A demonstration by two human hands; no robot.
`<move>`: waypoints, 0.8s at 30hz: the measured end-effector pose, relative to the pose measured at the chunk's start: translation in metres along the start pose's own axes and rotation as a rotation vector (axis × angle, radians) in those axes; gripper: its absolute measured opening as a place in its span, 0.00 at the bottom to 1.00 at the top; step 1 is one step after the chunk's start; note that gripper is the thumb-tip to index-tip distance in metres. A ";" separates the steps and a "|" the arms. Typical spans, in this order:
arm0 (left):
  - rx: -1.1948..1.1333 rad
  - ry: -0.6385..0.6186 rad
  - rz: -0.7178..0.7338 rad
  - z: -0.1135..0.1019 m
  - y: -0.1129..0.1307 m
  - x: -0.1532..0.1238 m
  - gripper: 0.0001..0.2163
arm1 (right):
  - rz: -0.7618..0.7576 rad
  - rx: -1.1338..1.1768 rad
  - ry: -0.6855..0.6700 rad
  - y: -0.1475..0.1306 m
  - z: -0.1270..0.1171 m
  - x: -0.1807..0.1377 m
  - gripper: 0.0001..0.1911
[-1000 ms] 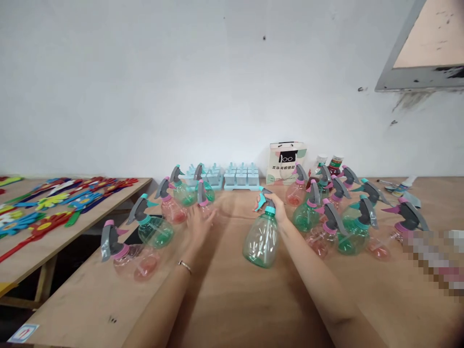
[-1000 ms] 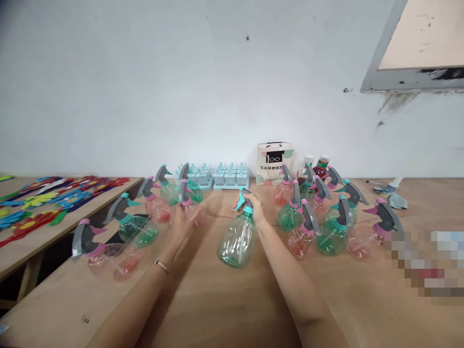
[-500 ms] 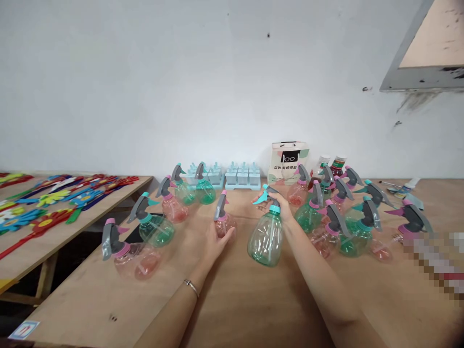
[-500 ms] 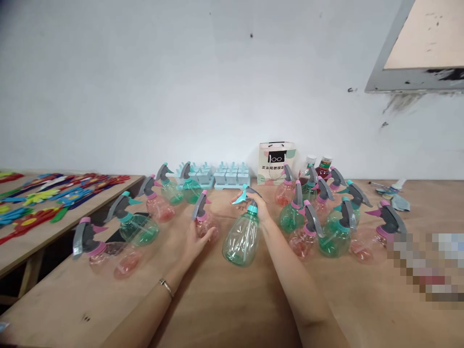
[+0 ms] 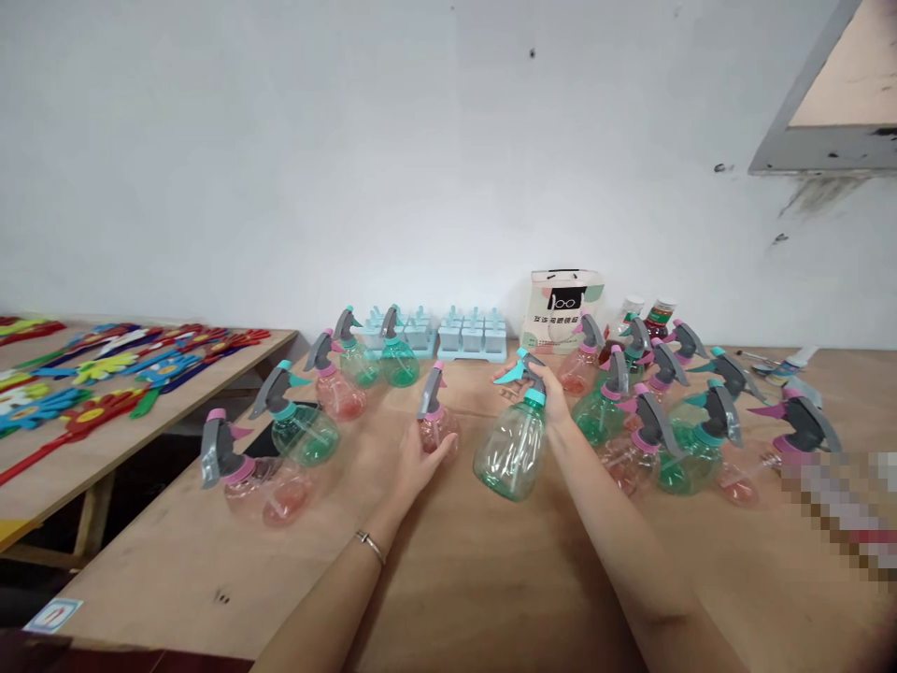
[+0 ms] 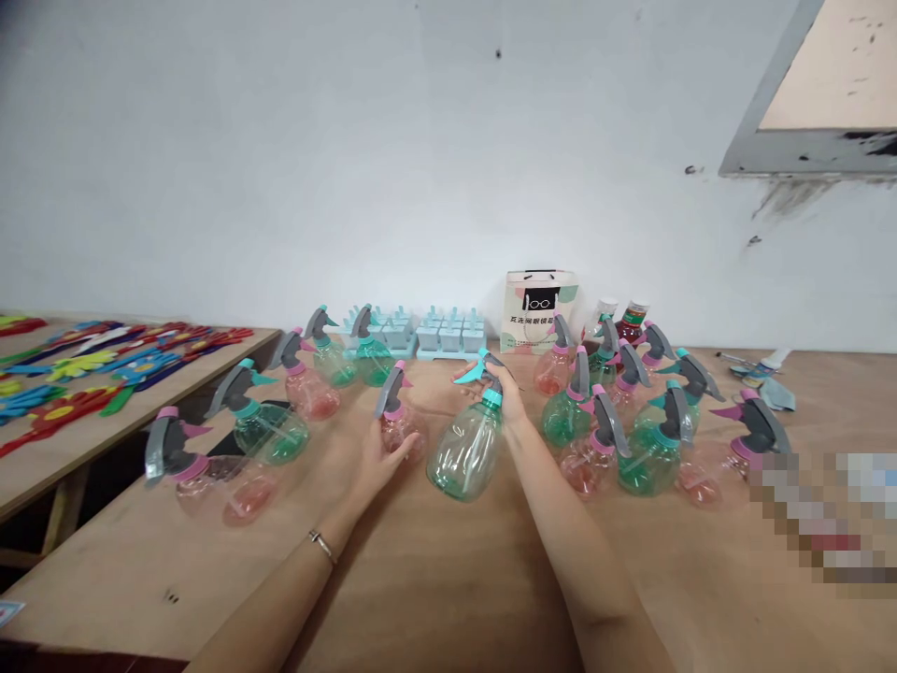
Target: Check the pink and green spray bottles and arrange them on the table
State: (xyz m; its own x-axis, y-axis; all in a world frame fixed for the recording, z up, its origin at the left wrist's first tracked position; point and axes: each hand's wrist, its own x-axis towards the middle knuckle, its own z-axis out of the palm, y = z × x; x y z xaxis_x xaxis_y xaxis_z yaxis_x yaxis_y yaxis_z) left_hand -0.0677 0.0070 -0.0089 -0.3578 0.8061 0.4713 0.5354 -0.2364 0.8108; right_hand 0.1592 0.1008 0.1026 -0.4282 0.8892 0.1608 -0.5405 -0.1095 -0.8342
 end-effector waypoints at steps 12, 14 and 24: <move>0.025 -0.003 0.003 -0.001 -0.002 -0.001 0.25 | -0.039 0.025 0.021 0.000 0.002 0.001 0.14; 0.027 -0.011 -0.002 0.000 0.000 -0.002 0.24 | -0.048 0.021 0.046 0.000 0.005 0.000 0.14; 0.028 0.489 0.306 -0.003 0.011 -0.017 0.43 | -0.084 0.035 0.188 -0.005 0.010 -0.001 0.14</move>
State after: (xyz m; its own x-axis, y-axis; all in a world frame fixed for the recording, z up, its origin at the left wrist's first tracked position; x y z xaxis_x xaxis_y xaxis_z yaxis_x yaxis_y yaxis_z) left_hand -0.0575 -0.0107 -0.0067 -0.4914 0.3574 0.7942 0.6883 -0.3994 0.6056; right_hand 0.1553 0.0956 0.1115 -0.2397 0.9628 0.1250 -0.5946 -0.0438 -0.8028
